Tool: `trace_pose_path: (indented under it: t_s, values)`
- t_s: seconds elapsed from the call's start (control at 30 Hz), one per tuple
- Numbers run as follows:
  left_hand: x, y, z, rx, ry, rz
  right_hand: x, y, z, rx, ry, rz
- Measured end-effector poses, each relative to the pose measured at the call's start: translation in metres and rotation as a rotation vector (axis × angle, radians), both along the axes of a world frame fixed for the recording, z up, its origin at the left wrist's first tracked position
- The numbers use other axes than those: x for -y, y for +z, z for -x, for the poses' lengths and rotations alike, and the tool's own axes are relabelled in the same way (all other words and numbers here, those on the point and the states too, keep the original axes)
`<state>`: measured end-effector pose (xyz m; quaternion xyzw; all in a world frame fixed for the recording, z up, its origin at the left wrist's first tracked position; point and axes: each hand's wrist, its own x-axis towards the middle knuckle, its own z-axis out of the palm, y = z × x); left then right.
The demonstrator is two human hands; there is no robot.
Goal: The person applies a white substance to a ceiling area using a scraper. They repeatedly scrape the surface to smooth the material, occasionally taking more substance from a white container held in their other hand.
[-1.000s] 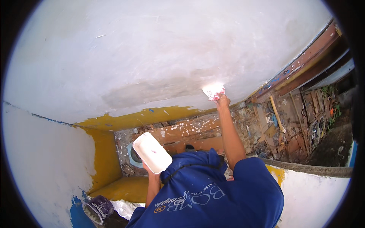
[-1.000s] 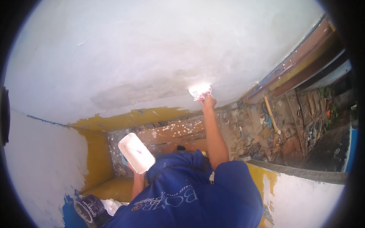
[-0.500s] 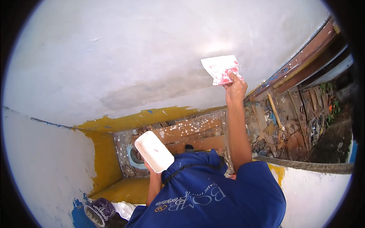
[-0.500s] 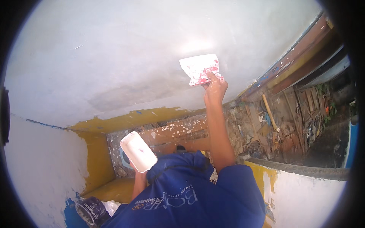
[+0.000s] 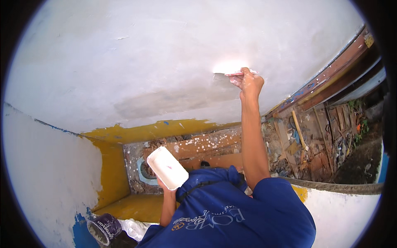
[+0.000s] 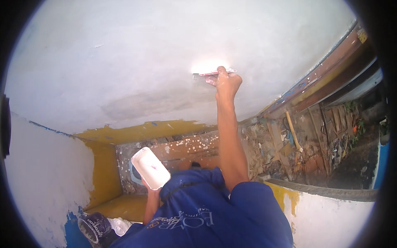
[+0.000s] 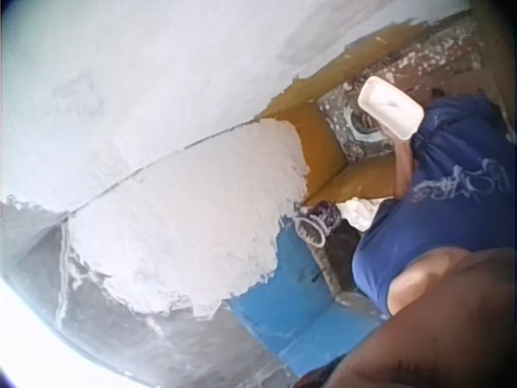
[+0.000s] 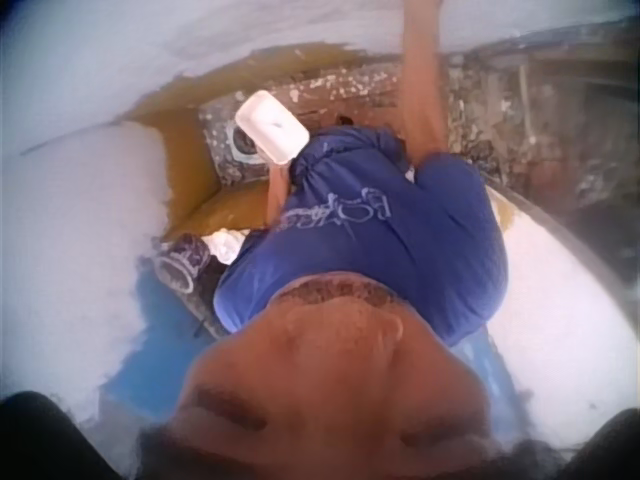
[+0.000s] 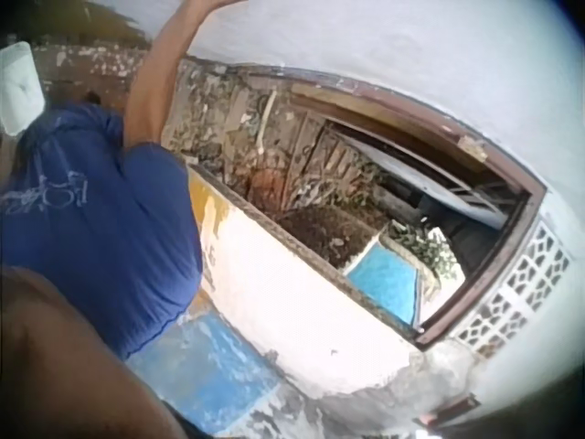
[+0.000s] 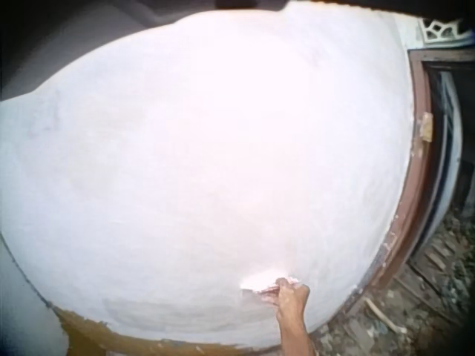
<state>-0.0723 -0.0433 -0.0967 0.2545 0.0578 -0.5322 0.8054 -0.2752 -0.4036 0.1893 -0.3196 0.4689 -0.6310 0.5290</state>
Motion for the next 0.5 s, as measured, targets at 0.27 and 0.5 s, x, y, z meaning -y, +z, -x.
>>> trace_pose_path:
  t_s: [0.27,0.5]
  values:
    - [0.005,0.001,0.003,0.055,0.009,-0.041,-0.049,-0.043,0.028,0.101,-0.115,0.005]
    - [0.005,0.018,0.0,0.015,-0.013,-0.008,-0.023,-0.1,0.009,0.145,0.002,-0.192]
